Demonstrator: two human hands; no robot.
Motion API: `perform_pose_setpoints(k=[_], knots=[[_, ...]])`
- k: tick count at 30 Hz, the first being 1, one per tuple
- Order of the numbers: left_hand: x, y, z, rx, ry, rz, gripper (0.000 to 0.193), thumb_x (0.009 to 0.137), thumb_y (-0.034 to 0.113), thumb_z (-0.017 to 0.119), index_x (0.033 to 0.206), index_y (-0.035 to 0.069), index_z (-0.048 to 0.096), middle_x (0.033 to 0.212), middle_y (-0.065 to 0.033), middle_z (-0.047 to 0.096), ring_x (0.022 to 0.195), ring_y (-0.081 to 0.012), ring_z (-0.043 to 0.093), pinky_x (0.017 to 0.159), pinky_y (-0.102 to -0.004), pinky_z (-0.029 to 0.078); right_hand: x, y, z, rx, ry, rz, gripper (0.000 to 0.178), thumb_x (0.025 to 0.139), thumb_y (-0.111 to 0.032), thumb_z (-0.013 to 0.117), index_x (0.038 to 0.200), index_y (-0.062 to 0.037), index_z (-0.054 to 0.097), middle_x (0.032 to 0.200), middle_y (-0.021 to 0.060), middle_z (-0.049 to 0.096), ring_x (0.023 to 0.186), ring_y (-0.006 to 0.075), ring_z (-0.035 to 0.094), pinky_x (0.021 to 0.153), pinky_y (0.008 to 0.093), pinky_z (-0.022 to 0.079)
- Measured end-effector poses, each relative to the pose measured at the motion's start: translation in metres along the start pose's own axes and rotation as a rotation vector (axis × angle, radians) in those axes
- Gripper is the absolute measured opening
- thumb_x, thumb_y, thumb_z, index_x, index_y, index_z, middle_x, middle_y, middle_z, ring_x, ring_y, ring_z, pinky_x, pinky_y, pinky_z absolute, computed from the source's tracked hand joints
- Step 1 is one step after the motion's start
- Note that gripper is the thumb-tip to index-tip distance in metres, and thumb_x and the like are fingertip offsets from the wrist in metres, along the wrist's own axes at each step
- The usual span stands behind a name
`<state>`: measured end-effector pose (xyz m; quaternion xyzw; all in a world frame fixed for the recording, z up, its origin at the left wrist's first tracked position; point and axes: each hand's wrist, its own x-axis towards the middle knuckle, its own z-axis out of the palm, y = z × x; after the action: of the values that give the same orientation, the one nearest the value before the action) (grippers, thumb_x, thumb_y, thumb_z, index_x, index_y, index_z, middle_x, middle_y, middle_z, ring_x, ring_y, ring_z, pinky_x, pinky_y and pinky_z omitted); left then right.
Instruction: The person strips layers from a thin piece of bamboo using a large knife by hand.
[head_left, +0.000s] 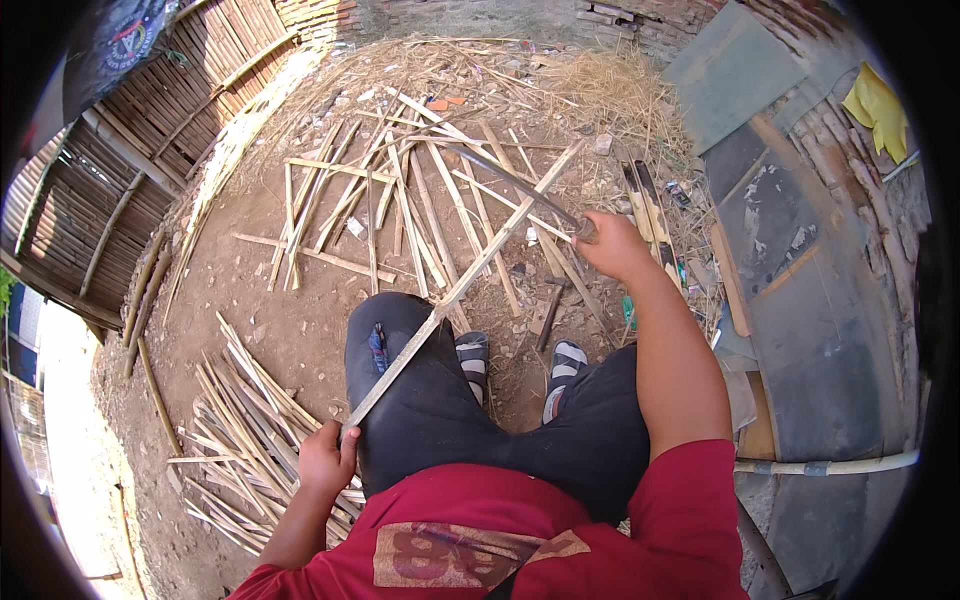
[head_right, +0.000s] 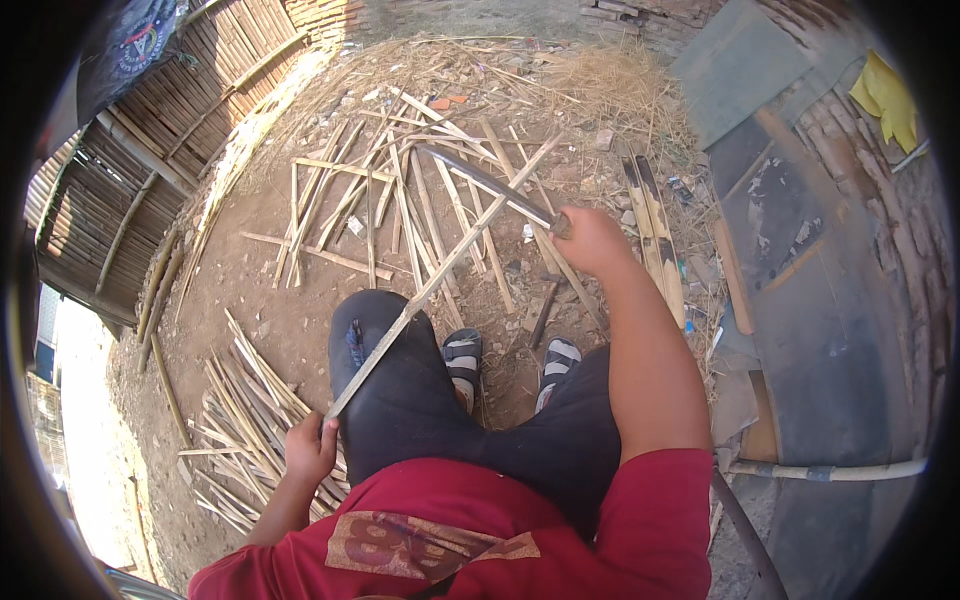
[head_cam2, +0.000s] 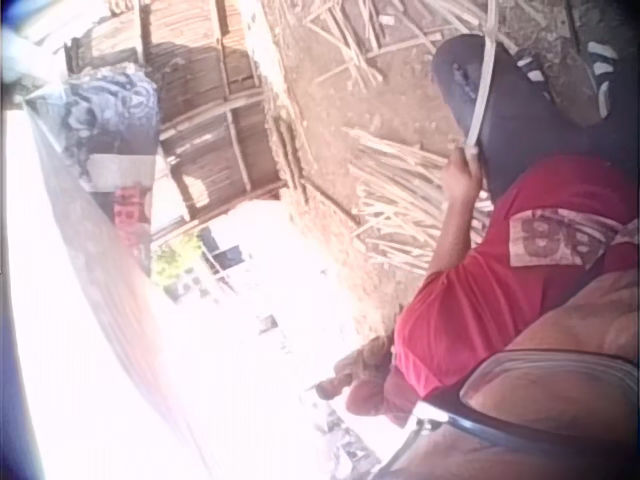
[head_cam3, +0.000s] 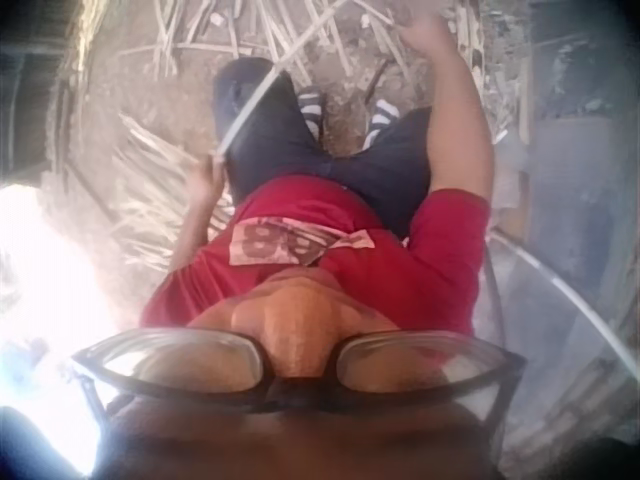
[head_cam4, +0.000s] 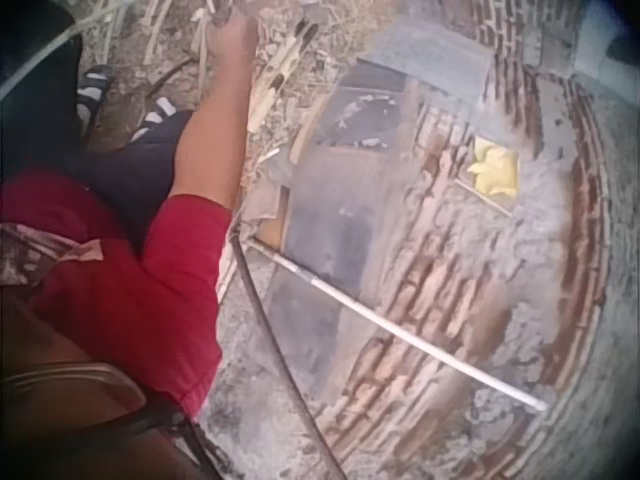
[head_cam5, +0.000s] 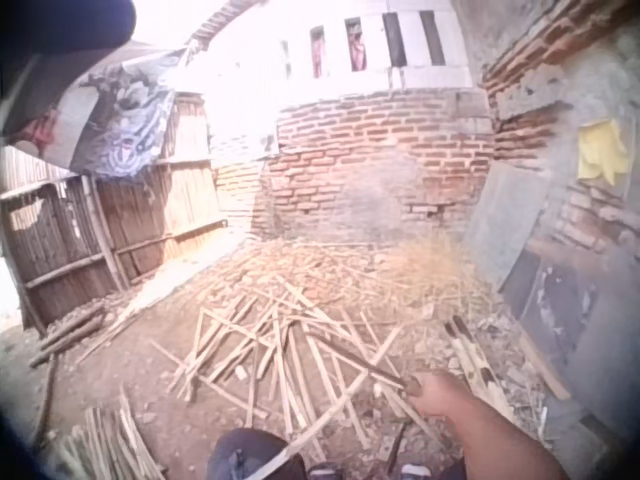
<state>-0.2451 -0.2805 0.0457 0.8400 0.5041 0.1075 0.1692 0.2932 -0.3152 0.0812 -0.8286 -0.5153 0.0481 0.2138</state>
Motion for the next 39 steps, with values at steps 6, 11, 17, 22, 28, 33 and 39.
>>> perform_pose_setpoints(k=[6,11,17,22,28,33,39], knots=[[0.000,-0.003,0.008,-0.014,0.048,0.023,0.045,0.100,0.042,0.063,0.083,0.001,0.057,0.068,-0.0239,0.061,0.067,-0.0476,0.061,0.060,-0.0537,0.046,-0.017,-0.066,-0.014,-0.138,-0.340,-0.190,0.041,0.082,-0.025,0.076,0.119,-0.0084,0.071,0.105,0.0203,0.074,0.101,0.0384,0.071,0.088,0.0475,0.057],[0.012,0.027,-0.006,-0.001,0.002,0.001,0.046,0.102,0.040,0.062,0.081,0.000,0.056,0.066,-0.0253,0.059,0.065,-0.0489,0.060,0.060,-0.0549,0.045,-0.001,-0.051,-0.002,-0.139,-0.155,-0.122,0.028,0.081,-0.024,0.076,0.106,-0.0114,0.073,0.101,0.0178,0.075,0.098,0.0379,0.071,0.084,0.0486,0.057],[0.004,0.012,-0.001,-0.047,-0.004,0.036,0.046,0.103,0.041,0.060,0.083,0.000,0.056,0.066,-0.0258,0.058,0.065,-0.0498,0.059,0.060,-0.0542,0.045,-0.004,-0.038,-0.012,-0.036,-0.176,-0.043,0.028,0.085,-0.024,0.074,0.111,-0.0124,0.073,0.100,0.0186,0.074,0.095,0.0393,0.071,0.082,0.0491,0.057],[0.002,0.009,0.001,-0.049,0.009,0.025,0.045,0.103,0.041,0.059,0.083,0.000,0.056,0.067,-0.0257,0.059,0.066,-0.0496,0.060,0.061,-0.0541,0.045,-0.004,-0.024,-0.017,-0.070,-0.042,-0.012,0.033,0.085,-0.028,0.076,0.112,-0.0100,0.072,0.097,0.0193,0.074,0.093,0.0406,0.071,0.082,0.0492,0.057],[0.006,0.015,0.003,-0.057,-0.014,0.035,0.045,0.103,0.041,0.059,0.083,0.001,0.056,0.068,-0.0256,0.060,0.068,-0.0506,0.060,0.061,-0.0550,0.046,-0.009,-0.007,-0.014,-0.007,-0.073,-0.069,0.036,0.083,-0.029,0.078,0.110,-0.0065,0.071,0.098,0.0194,0.074,0.095,0.0400,0.071,0.084,0.0493,0.056],[0.003,0.013,0.000,-0.021,-0.002,0.033,0.042,0.103,0.039,0.059,0.085,0.001,0.056,0.067,-0.0258,0.060,0.067,-0.0501,0.061,0.060,-0.0550,0.045,-0.007,-0.020,-0.024,-0.055,-0.048,-0.054,0.033,0.082,-0.029,0.079,0.106,-0.0068,0.072,0.095,0.0187,0.074,0.092,0.0397,0.071,0.082,0.0493,0.056],[0.002,0.011,0.008,-0.066,0.000,0.053,0.039,0.102,0.036,0.061,0.085,0.001,0.057,0.067,-0.0255,0.060,0.066,-0.0497,0.060,0.060,-0.0552,0.045,-0.014,-0.042,-0.014,-0.012,-0.268,-0.123,0.045,0.083,-0.032,0.080,0.119,-0.0055,0.071,0.096,0.0241,0.073,0.093,0.0403,0.071,0.083,0.0466,0.056]])
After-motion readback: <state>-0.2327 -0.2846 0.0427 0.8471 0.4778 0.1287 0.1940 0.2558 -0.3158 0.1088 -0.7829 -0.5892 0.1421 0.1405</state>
